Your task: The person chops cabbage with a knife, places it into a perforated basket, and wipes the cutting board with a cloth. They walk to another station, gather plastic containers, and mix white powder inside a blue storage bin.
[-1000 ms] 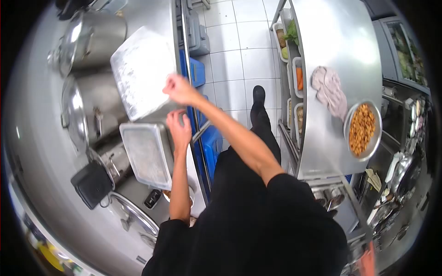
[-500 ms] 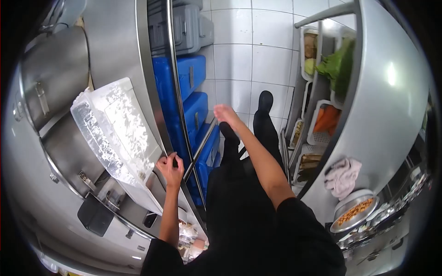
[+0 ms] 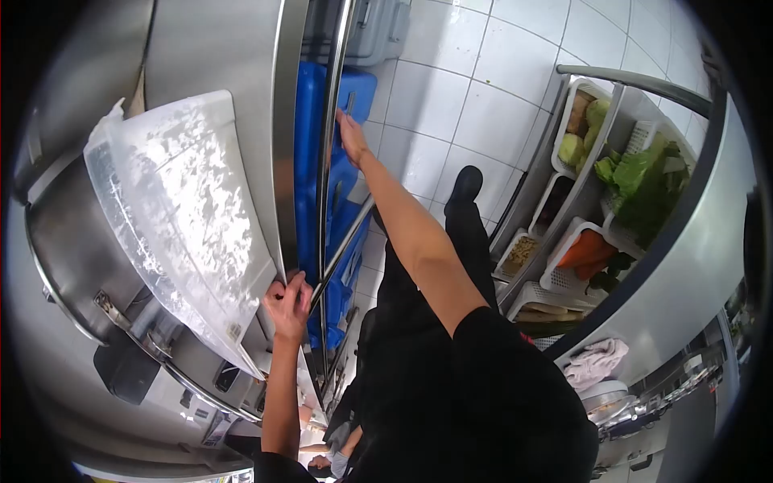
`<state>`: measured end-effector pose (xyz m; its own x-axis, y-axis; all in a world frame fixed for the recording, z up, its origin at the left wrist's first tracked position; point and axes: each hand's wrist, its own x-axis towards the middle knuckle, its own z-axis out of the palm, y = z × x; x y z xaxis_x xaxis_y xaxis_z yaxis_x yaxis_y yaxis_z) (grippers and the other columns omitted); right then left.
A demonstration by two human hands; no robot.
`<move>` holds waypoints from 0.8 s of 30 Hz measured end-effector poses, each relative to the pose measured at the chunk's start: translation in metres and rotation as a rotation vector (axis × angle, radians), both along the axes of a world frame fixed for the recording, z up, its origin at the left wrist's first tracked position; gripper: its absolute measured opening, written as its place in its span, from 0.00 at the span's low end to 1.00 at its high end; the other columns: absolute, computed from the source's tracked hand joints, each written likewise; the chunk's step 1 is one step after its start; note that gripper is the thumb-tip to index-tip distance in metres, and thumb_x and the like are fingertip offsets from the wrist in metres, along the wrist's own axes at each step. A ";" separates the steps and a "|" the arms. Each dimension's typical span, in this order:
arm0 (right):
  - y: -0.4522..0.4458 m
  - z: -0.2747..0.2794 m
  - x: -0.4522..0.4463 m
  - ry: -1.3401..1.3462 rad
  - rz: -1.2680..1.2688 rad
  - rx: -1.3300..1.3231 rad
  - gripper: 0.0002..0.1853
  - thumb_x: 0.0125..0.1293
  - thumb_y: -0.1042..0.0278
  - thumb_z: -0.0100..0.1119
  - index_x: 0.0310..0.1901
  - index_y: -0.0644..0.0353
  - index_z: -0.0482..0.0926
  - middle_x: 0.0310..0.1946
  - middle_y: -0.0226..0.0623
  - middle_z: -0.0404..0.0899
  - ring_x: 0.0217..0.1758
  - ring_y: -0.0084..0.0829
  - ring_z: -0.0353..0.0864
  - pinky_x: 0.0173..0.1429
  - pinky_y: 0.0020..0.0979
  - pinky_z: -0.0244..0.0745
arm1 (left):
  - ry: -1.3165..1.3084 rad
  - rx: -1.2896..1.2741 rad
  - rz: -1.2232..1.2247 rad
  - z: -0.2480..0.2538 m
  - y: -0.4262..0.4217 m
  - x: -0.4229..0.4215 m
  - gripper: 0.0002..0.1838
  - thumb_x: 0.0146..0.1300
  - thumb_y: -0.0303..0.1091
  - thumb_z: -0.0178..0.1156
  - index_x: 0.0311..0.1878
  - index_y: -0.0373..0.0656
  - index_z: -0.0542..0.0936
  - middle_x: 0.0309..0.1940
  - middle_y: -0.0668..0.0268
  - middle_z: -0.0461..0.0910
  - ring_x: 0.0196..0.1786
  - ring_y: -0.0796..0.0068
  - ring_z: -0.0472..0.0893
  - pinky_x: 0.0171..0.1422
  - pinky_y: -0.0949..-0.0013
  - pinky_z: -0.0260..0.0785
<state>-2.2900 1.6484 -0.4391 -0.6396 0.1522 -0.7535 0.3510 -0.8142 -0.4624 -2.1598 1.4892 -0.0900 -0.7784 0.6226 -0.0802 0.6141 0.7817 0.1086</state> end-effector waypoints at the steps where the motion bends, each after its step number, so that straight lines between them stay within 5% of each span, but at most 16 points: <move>1: 0.008 0.005 0.004 -0.015 0.009 0.005 0.38 0.69 0.34 0.52 0.62 0.66 0.75 0.57 0.46 0.79 0.60 0.37 0.76 0.66 0.35 0.66 | 0.017 -0.036 -0.008 -0.002 -0.006 0.000 0.22 0.44 0.21 0.69 0.45 0.52 0.86 0.38 0.72 0.84 0.34 0.71 0.65 0.47 0.66 0.61; 8: 0.072 0.028 0.116 0.011 -0.016 0.156 0.29 0.67 0.43 0.62 0.55 0.64 0.76 0.45 0.40 0.81 0.48 0.29 0.79 0.54 0.33 0.74 | 0.001 0.024 0.047 -0.002 -0.008 0.001 0.20 0.45 0.22 0.71 0.44 0.53 0.87 0.37 0.73 0.84 0.33 0.70 0.67 0.45 0.65 0.62; 11: 0.127 0.025 0.171 -0.001 -0.045 0.336 0.30 0.67 0.50 0.65 0.61 0.65 0.72 0.42 0.38 0.81 0.42 0.26 0.79 0.46 0.32 0.76 | -0.037 0.033 0.073 0.004 -0.001 -0.001 0.19 0.46 0.23 0.71 0.43 0.53 0.87 0.29 0.71 0.79 0.31 0.69 0.66 0.45 0.64 0.62; 13: 0.166 0.039 0.197 -0.165 -0.046 0.597 0.29 0.69 0.50 0.61 0.62 0.65 0.73 0.39 0.40 0.81 0.39 0.25 0.79 0.45 0.31 0.77 | 0.053 0.047 0.090 0.005 0.011 -0.005 0.17 0.48 0.25 0.70 0.44 0.53 0.87 0.23 0.69 0.66 0.34 0.66 0.67 0.45 0.61 0.62; 15: 0.210 0.058 0.218 -0.382 0.198 0.814 0.27 0.72 0.50 0.55 0.61 0.65 0.75 0.38 0.48 0.83 0.42 0.34 0.83 0.48 0.36 0.78 | 0.165 0.040 0.094 0.011 0.028 0.004 0.17 0.49 0.25 0.70 0.44 0.53 0.87 0.23 0.68 0.61 0.36 0.64 0.67 0.45 0.60 0.62; 17: 0.236 0.043 0.236 -0.403 0.126 1.140 0.25 0.74 0.51 0.50 0.60 0.64 0.76 0.40 0.53 0.84 0.46 0.42 0.84 0.51 0.39 0.78 | 0.176 0.260 0.305 -0.009 0.025 0.050 0.12 0.51 0.19 0.63 0.38 0.46 0.87 0.34 0.62 0.73 0.40 0.60 0.72 0.46 0.59 0.65; 18: 0.254 0.034 0.239 -0.402 0.078 1.311 0.24 0.75 0.52 0.48 0.59 0.63 0.77 0.41 0.55 0.84 0.48 0.45 0.85 0.52 0.41 0.77 | -0.016 0.340 0.168 -0.009 0.036 0.066 0.11 0.54 0.18 0.60 0.38 0.44 0.85 0.36 0.60 0.75 0.41 0.59 0.74 0.47 0.60 0.66; 19: 0.277 0.039 0.240 -0.369 0.083 1.317 0.23 0.75 0.52 0.46 0.58 0.62 0.78 0.44 0.54 0.84 0.51 0.49 0.83 0.54 0.42 0.76 | -0.205 0.414 0.027 -0.012 0.047 0.076 0.10 0.57 0.17 0.58 0.39 0.41 0.84 0.38 0.59 0.77 0.43 0.58 0.75 0.47 0.60 0.68; 22: 0.355 0.015 0.271 -0.261 0.153 1.192 0.23 0.76 0.54 0.40 0.51 0.59 0.83 0.51 0.51 0.82 0.57 0.49 0.80 0.61 0.42 0.72 | -0.426 0.393 0.162 -0.074 0.054 0.075 0.10 0.62 0.20 0.54 0.44 0.38 0.82 0.40 0.57 0.77 0.44 0.58 0.77 0.48 0.59 0.71; 24: 0.381 0.035 0.264 -0.368 0.262 1.189 0.22 0.76 0.55 0.41 0.53 0.61 0.82 0.51 0.53 0.82 0.58 0.50 0.79 0.63 0.42 0.71 | -0.401 0.520 0.465 -0.140 0.055 0.052 0.14 0.69 0.25 0.52 0.55 0.38 0.78 0.47 0.53 0.77 0.52 0.56 0.78 0.58 0.58 0.70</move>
